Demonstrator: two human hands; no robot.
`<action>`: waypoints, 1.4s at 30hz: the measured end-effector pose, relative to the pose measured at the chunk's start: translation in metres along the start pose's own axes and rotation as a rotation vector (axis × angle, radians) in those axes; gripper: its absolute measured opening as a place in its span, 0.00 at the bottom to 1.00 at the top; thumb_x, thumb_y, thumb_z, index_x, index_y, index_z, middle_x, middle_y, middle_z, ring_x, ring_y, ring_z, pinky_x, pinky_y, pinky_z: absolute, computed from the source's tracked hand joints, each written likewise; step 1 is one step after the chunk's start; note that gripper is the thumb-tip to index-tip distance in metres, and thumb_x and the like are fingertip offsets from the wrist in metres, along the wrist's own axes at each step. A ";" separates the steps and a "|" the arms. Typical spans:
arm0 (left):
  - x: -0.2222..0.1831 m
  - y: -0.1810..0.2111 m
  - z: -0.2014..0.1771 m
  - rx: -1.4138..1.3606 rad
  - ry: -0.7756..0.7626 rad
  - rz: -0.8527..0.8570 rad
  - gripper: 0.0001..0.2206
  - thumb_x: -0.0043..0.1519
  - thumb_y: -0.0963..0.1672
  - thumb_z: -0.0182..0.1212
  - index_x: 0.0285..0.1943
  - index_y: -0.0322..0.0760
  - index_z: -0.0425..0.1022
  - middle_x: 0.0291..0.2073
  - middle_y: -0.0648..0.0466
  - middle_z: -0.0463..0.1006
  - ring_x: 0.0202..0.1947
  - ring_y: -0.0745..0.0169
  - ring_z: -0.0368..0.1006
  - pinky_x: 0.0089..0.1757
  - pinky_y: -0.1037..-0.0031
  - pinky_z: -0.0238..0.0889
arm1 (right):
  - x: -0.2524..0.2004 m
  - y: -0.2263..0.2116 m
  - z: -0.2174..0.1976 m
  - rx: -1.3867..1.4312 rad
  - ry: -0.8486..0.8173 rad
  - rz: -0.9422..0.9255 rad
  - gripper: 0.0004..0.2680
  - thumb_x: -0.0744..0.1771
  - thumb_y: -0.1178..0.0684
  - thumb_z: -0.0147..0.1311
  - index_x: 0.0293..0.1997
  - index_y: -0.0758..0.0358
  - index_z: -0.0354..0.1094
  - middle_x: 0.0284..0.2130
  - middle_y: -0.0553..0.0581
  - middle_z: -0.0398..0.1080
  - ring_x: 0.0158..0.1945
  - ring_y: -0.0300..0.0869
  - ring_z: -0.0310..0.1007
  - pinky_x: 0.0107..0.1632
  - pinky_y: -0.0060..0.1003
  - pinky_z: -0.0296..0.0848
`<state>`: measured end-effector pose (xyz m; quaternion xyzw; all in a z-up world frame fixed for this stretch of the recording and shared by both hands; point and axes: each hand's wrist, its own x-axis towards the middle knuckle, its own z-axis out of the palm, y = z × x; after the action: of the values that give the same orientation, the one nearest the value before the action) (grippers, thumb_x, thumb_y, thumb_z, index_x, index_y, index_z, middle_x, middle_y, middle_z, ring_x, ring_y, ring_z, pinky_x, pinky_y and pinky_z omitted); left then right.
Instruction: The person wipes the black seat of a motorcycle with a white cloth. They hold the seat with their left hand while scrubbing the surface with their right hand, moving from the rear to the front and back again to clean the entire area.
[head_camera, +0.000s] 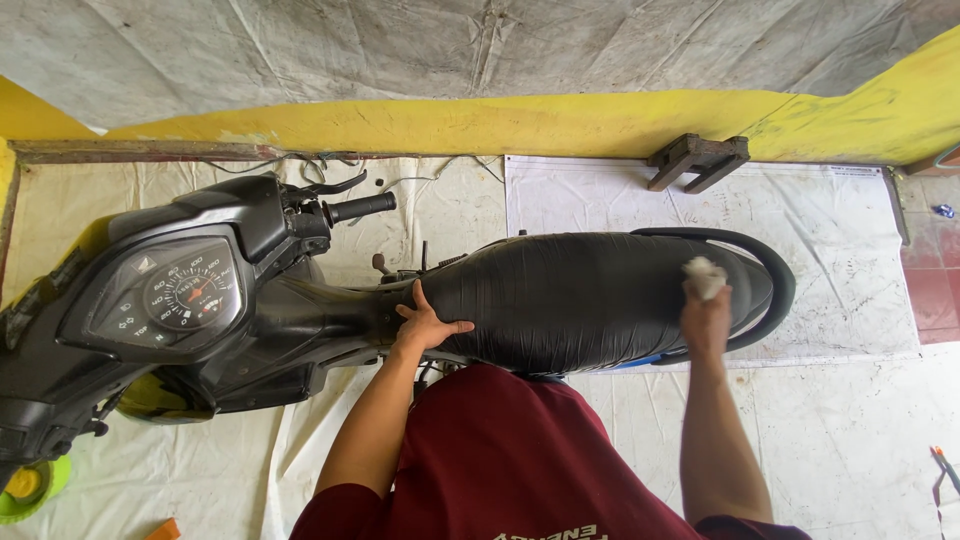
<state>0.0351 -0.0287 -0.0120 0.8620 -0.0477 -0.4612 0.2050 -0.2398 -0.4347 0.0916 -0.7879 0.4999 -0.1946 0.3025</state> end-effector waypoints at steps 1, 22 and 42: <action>-0.002 0.002 -0.002 -0.002 0.001 -0.001 0.77 0.34 0.66 0.77 0.79 0.54 0.09 0.75 0.21 0.28 0.70 0.18 0.54 0.59 0.43 0.62 | 0.000 0.014 0.020 0.000 -0.002 -0.002 0.20 0.71 0.43 0.53 0.67 0.66 0.62 0.59 0.70 0.70 0.62 0.58 0.71 0.64 0.52 0.67; 0.010 -0.004 0.002 -0.023 -0.040 -0.016 0.78 0.32 0.66 0.75 0.79 0.56 0.07 0.76 0.22 0.24 0.72 0.18 0.50 0.62 0.45 0.60 | -0.112 -0.099 0.118 0.193 -0.984 -0.106 0.16 0.69 0.45 0.53 0.64 0.58 0.68 0.51 0.56 0.75 0.53 0.41 0.74 0.58 0.38 0.71; 0.007 -0.004 -0.001 -0.052 -0.025 -0.010 0.79 0.31 0.64 0.78 0.78 0.53 0.07 0.75 0.19 0.23 0.73 0.18 0.47 0.64 0.46 0.56 | 0.034 0.043 -0.031 -0.252 0.086 -0.178 0.18 0.68 0.60 0.50 0.68 0.65 0.66 0.59 0.69 0.69 0.61 0.58 0.70 0.63 0.46 0.68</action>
<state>0.0395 -0.0266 -0.0191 0.8508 -0.0340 -0.4740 0.2245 -0.2738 -0.4878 0.0859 -0.8517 0.4612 -0.1899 0.1610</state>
